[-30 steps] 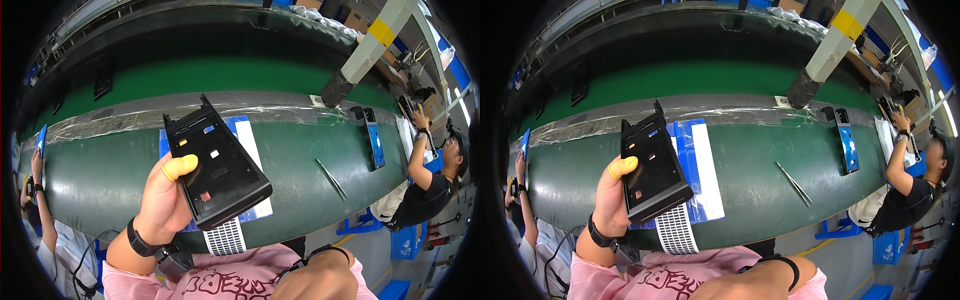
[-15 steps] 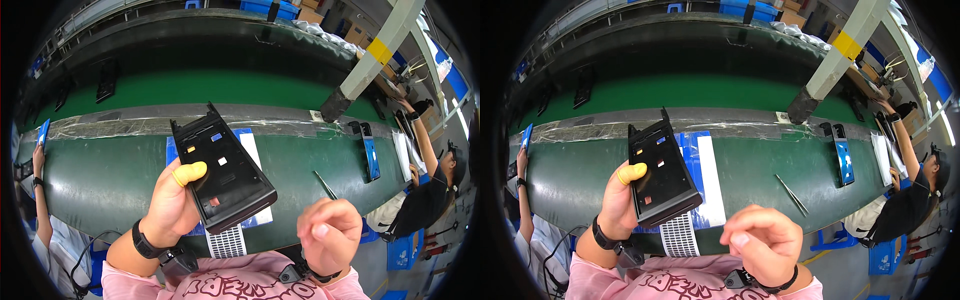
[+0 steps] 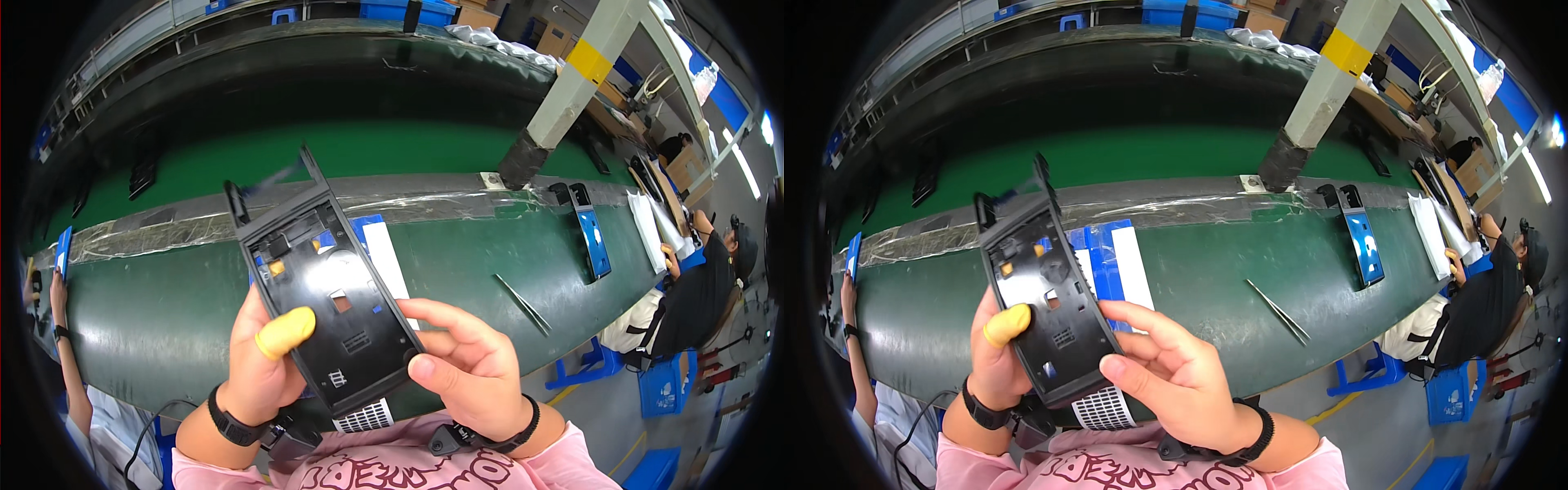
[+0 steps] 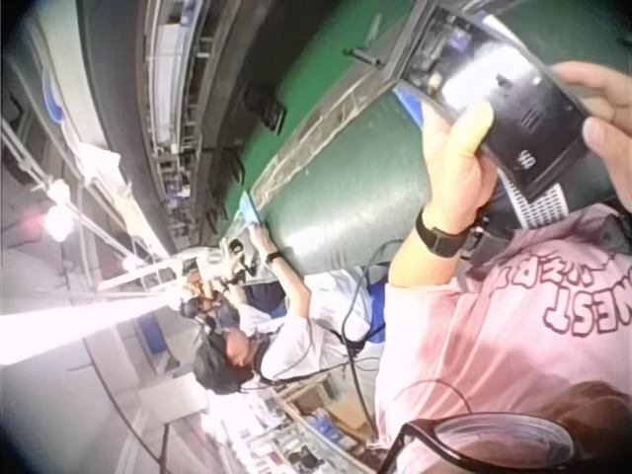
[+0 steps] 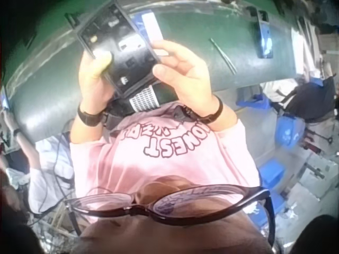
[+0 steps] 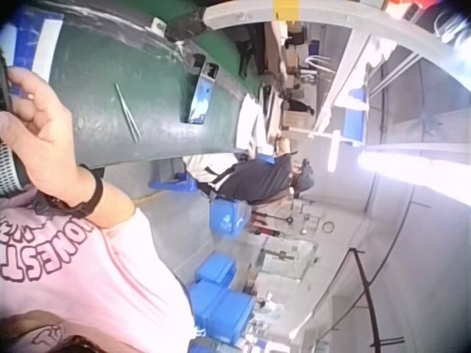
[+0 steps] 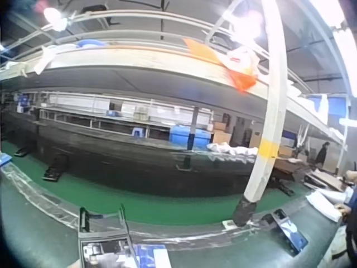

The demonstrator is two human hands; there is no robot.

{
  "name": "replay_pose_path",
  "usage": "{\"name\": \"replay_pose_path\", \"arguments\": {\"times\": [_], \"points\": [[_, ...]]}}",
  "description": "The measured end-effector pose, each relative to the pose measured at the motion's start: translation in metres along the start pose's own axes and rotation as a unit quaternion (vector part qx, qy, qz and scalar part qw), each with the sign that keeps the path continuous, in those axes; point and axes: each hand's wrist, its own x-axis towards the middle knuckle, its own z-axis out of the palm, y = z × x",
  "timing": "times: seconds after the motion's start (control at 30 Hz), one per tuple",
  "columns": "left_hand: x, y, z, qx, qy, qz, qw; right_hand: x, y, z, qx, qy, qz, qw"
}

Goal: Assembling or repairing plastic housings for electronic devices on an industrial production line.

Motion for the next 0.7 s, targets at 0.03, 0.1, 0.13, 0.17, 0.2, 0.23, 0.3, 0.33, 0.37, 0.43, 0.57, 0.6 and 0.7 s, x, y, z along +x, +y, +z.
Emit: {"name": "replay_pose_path", "arguments": {"times": [0.03, 0.1, 0.13, 0.17, 0.2, 0.23, 0.3, 0.33, 0.37, 0.43, 0.57, 0.6, 0.7], "points": [[-0.001, 0.0, -0.001, 0.029, -0.017, 0.021, 0.999, -0.002, -0.003, 0.0, 0.0, 0.005, -0.003, 1.0], [0.003, 0.005, -0.009, 0.072, -0.091, -0.015, 0.993, -0.006, -0.008, 0.001, -0.081, 0.047, -0.111, 0.989], [0.004, 0.002, -0.008, 0.066, -0.067, -0.001, 0.996, -0.011, -0.008, 0.001, -0.158, 0.075, -0.169, 0.97], [0.005, -0.001, -0.009, 0.06, -0.043, 0.014, 0.997, -0.014, -0.008, 0.004, -0.157, 0.076, -0.169, 0.97], [0.006, -0.006, -0.012, 0.06, 0.009, 0.05, 0.997, -0.017, -0.011, 0.006, -0.356, 0.088, -0.232, 0.901], [0.004, -0.009, -0.01, 0.097, 0.056, 0.088, 0.99, -0.018, -0.014, 0.007, -0.537, 0.097, -0.284, 0.789], [0.001, -0.016, 0.009, 0.091, -0.001, 0.148, 0.985, 0.01, 0.012, 0.006, -0.606, 0.074, -0.435, 0.662], [-0.001, -0.019, 0.019, 0.024, -0.059, 0.131, 0.989, 0.011, 0.015, 0.008, -0.691, 0.034, -0.418, 0.588], [-0.013, -0.021, 0.012, 0.0, -0.039, 0.148, 0.988, 0.01, 0.024, 0.024, -0.687, 0.015, -0.409, 0.6], [0.0, -0.012, 0.014, 0.09, 0.058, 0.017, 0.994, 0.009, 0.025, 0.025, -0.642, -0.043, -0.354, 0.679], [0.001, 0.0, 0.004, -0.002, 0.116, -0.001, 0.993, 0.004, -0.005, 0.006, -0.665, -0.031, -0.385, 0.64], [0.002, 0.007, 0.0, -0.007, 0.14, 0.011, 0.99, 0.008, -0.02, -0.01, -0.692, -0.022, -0.379, 0.614], [0.007, 0.027, -0.009, 0.066, 0.153, 0.067, 0.984, 0.0, -0.064, -0.062, -0.802, 0.076, -0.103, 0.584]]}}
